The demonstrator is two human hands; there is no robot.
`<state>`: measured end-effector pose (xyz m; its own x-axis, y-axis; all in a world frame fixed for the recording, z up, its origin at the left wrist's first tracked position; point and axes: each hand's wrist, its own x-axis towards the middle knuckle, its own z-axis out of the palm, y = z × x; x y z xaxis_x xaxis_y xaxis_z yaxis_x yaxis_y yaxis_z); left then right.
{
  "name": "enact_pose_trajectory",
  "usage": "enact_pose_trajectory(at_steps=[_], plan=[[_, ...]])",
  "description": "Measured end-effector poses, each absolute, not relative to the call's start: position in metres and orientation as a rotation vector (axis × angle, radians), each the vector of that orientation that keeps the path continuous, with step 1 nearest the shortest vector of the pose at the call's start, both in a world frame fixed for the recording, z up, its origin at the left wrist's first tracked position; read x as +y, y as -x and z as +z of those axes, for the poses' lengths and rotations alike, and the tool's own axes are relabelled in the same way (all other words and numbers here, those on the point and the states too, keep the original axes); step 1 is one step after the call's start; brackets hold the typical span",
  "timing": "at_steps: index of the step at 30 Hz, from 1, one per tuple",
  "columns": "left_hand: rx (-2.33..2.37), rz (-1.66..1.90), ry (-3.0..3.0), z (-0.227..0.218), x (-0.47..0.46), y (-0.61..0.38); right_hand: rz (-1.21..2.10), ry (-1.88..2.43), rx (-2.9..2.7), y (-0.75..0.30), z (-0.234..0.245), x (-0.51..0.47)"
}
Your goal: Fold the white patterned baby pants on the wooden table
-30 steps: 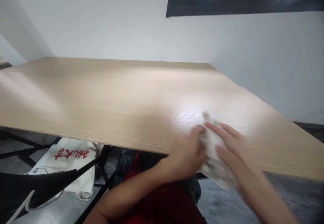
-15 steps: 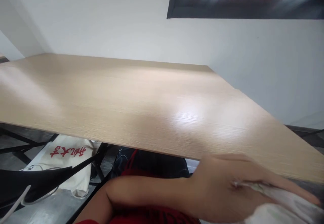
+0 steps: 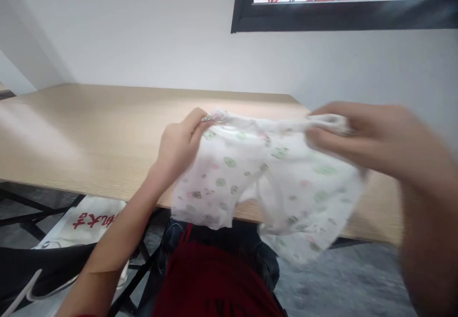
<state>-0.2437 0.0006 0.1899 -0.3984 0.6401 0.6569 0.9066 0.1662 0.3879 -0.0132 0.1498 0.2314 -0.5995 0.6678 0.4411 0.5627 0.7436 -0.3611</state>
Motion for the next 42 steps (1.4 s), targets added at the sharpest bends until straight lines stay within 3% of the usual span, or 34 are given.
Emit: enact_pose_trajectory(at_steps=[4, 12, 18, 25, 27, 32, 38, 42], plan=[[-2.337, -0.886, 1.486, 0.179, 0.040, 0.312, 0.351, 0.684, -2.577, 0.098, 0.227, 0.195], [-2.629, -0.697, 1.472, 0.124, 0.096, 0.380, 0.798, 0.823, -2.723, 0.161, 0.172, 0.264], [-2.667, -0.654, 1.471, 0.111, 0.087, 0.393, 0.648, 0.900, -2.812, 0.156, 0.141, 0.285], [-2.502, -0.698, 1.581, 0.127, 0.079, 0.360, 0.547, 0.739, -2.668, 0.157, 0.124, 0.303], [-2.379, -0.716, 1.762, 0.136, 0.086, 0.328, 0.691, 0.709, -2.664, 0.157, 0.133, 0.301], [-2.041, -0.346, 2.618, 0.147, 0.116, 0.242, 1.592, 0.508, -2.940, 0.162, 0.154, 0.283], [-2.040, -0.149, 2.573, 0.118, 0.046, 0.146, 1.082, 0.402, -3.032, 0.179, 0.138, 0.270], [-1.911, -0.423, 2.596, 0.112, -0.026, 0.132, 0.935, 0.420, -3.068, 0.181, 0.135, 0.267]])
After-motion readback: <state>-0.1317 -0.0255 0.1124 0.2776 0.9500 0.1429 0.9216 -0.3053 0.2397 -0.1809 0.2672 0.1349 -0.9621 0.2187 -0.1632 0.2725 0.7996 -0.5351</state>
